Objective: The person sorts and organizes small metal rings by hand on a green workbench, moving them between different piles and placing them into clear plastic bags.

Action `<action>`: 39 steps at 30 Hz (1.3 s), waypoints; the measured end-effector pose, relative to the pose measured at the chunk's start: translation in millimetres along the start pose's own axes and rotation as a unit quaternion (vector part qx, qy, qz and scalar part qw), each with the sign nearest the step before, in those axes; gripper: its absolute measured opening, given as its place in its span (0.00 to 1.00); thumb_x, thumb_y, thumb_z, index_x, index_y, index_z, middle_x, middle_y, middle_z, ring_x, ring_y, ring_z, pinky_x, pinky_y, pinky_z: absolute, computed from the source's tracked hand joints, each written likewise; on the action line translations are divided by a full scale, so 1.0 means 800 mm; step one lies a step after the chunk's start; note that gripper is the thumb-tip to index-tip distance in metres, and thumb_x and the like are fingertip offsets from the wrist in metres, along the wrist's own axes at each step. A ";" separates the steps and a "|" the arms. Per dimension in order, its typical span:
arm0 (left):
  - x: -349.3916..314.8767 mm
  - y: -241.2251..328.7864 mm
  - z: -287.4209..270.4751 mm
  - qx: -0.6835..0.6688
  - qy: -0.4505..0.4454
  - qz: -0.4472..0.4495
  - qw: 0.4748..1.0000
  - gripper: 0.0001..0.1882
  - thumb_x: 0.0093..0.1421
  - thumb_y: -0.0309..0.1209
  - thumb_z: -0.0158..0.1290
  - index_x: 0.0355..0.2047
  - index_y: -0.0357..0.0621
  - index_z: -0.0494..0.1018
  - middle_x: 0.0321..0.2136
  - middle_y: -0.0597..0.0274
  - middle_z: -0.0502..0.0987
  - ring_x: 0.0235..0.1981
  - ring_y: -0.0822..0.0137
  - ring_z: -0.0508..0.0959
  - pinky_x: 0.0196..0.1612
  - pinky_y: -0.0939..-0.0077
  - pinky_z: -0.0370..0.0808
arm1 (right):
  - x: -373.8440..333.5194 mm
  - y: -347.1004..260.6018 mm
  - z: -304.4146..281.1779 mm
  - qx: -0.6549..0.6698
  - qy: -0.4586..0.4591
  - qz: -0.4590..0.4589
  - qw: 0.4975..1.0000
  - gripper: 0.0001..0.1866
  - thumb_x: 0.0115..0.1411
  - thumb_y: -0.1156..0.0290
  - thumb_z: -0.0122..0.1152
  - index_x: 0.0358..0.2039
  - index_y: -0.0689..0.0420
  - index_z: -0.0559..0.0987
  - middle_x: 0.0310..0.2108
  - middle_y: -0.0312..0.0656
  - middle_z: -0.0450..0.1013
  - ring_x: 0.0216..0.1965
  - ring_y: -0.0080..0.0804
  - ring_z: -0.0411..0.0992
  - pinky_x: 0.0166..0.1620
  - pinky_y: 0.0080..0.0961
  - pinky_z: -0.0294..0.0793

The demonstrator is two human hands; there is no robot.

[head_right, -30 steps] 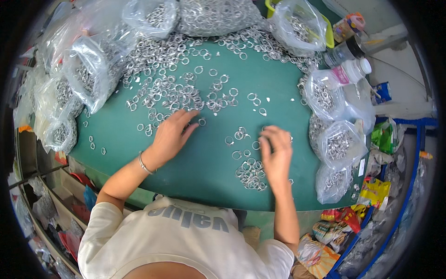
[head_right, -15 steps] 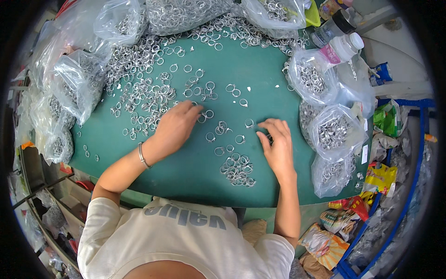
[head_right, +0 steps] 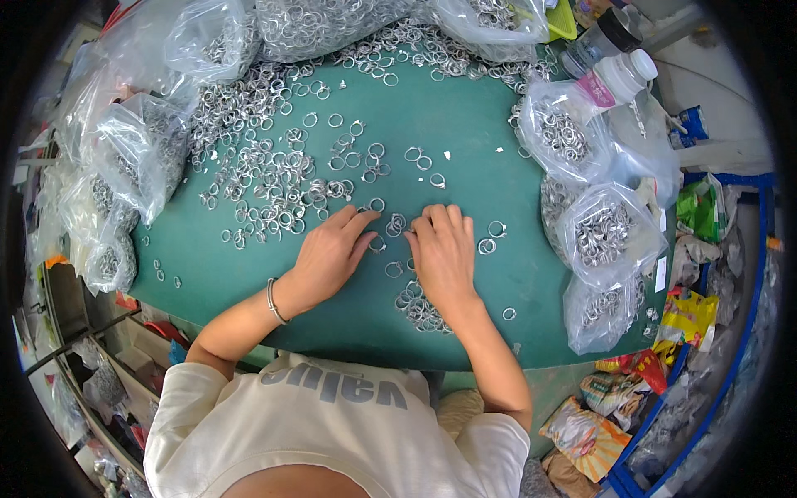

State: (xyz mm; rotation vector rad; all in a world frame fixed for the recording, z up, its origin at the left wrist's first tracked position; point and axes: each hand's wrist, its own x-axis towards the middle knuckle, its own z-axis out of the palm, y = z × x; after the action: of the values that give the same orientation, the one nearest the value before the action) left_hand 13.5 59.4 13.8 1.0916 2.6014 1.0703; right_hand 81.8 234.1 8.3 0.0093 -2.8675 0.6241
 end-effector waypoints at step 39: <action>0.010 -0.005 0.031 -0.215 0.031 -0.086 0.972 0.08 0.53 0.20 0.56 0.35 0.38 0.77 0.25 0.57 0.73 0.20 0.66 0.70 0.25 0.72 0.68 | -0.004 -0.005 -0.007 0.081 0.014 0.107 0.991 0.03 0.52 0.77 0.62 0.27 0.59 0.76 0.25 0.41 0.68 0.31 0.39 0.67 0.36 0.34 0.60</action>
State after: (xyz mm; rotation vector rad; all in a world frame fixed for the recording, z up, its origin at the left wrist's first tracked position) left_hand 14.4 76.7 -5.9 0.7304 2.2892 1.5450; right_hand 86.5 232.4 14.6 -0.2840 -2.8032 0.8886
